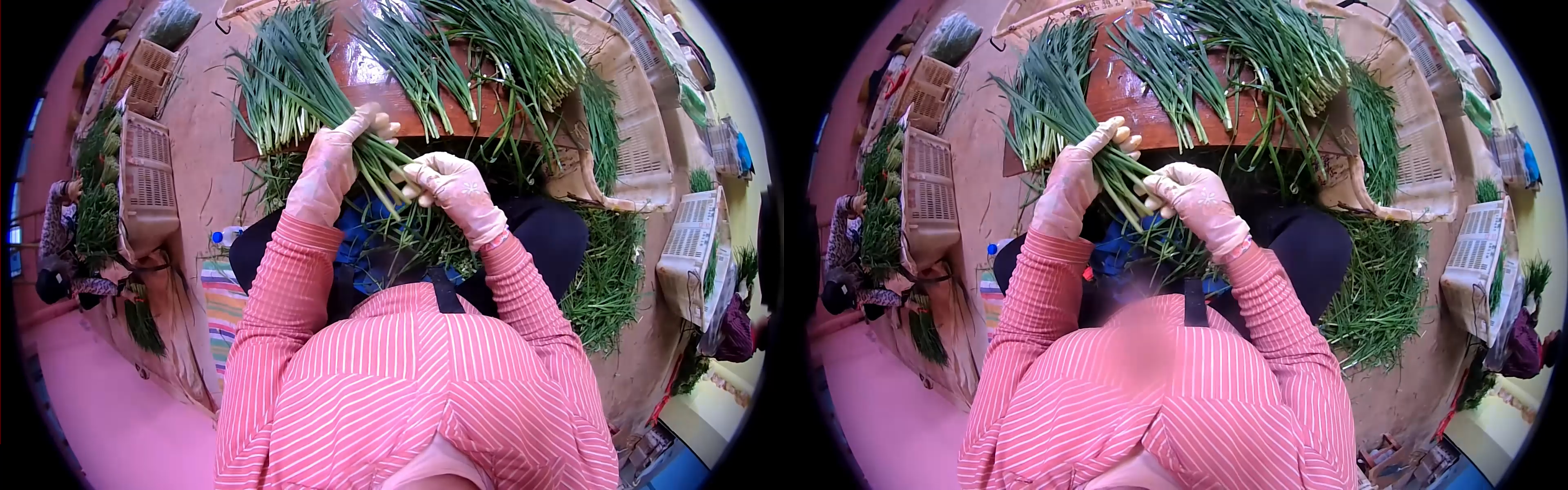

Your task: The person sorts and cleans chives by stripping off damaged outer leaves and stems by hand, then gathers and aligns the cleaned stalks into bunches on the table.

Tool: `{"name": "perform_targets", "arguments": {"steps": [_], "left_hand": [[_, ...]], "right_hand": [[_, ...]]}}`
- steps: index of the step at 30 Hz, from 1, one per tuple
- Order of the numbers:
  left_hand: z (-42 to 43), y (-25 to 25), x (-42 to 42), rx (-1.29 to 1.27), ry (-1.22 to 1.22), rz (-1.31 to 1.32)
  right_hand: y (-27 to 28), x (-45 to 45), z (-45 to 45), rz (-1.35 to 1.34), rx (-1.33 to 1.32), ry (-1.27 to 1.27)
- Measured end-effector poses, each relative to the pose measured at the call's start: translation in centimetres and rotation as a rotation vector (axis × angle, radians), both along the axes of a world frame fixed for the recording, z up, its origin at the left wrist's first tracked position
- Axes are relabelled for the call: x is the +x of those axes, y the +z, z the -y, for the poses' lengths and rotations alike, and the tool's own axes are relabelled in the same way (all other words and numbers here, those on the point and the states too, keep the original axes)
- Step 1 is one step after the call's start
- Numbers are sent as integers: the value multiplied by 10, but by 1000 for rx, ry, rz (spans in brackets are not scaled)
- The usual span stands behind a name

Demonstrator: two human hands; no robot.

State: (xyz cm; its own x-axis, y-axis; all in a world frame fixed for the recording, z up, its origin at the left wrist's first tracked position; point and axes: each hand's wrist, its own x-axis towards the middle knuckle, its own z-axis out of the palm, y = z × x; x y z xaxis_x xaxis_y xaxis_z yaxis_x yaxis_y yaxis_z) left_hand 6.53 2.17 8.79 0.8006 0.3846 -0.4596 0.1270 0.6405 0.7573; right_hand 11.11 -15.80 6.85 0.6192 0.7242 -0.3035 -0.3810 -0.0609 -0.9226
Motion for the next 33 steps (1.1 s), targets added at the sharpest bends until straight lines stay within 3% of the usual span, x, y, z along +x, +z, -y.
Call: {"name": "perform_targets", "arguments": {"steps": [2, 6, 8, 10, 12, 13, 16, 18, 19, 20, 22, 23, 25, 26, 27, 28, 30, 31, 32, 33], "left_hand": [[0, -4, -5, -4, -12, -6], [3, -8, -4, 22, -27, 0], [2, -8, -4, 54, 33, -11], [-9, -8, -6, 45, 39, 22], [-15, -7, -5, 46, 56, 15], [-16, -7, -5, 49, 60, 15], [-12, -12, 0, 48, 2, 95], [-1, -15, 5, -68, -16, 243], [5, -12, 7, -53, -28, 323], [10, -6, 8, -7, -21, 325], [9, -2, 17, 202, -30, 454], [3, 5, 19, 283, -61, 449], [-15, 11, 28, 506, -99, 414], [-17, 26, 24, 403, -138, 270], [-24, 12, 35, 477, -162, 233], [-56, -41, 45, 397, -242, 378], [-51, -47, 50, 508, -251, 239], [-55, -55, 47, 573, -285, 278], [-65, -68, 51, 729, -261, 322], [-51, -49, 51, 579, -223, 380]], "right_hand": [[-1, -2, 3, -50, -13, -17], [-12, -5, 9, 101, -104, 25], [-24, -1, 20, 308, -345, 73], [-41, 12, 35, 672, -828, 165], [-54, 13, 50, 1145, -816, 34], [-53, 16, 51, 1097, -586, -55], [-6, 16, 20, 332, -157, 75], [-2, 14, -2, 268, -101, 173], [6, 14, -20, 470, -167, 215], [24, 17, -23, 357, -345, 286], [17, 25, -45, 560, -296, 214], [12, 27, -56, 798, -210, 63], [-1, 41, -81, 858, -200, 60], [-5, 49, -89, 867, -149, 30], [-47, 60, -108, 868, -91, -67], [-83, 75, -126, 872, -38, -167], [-83, 70, -124, 804, 224, -294], [-106, 82, -132, 1211, -291, -73], [-95, 76, -129, 1099, -271, -159], [-96, 71, -130, 1090, -316, -224]]}}
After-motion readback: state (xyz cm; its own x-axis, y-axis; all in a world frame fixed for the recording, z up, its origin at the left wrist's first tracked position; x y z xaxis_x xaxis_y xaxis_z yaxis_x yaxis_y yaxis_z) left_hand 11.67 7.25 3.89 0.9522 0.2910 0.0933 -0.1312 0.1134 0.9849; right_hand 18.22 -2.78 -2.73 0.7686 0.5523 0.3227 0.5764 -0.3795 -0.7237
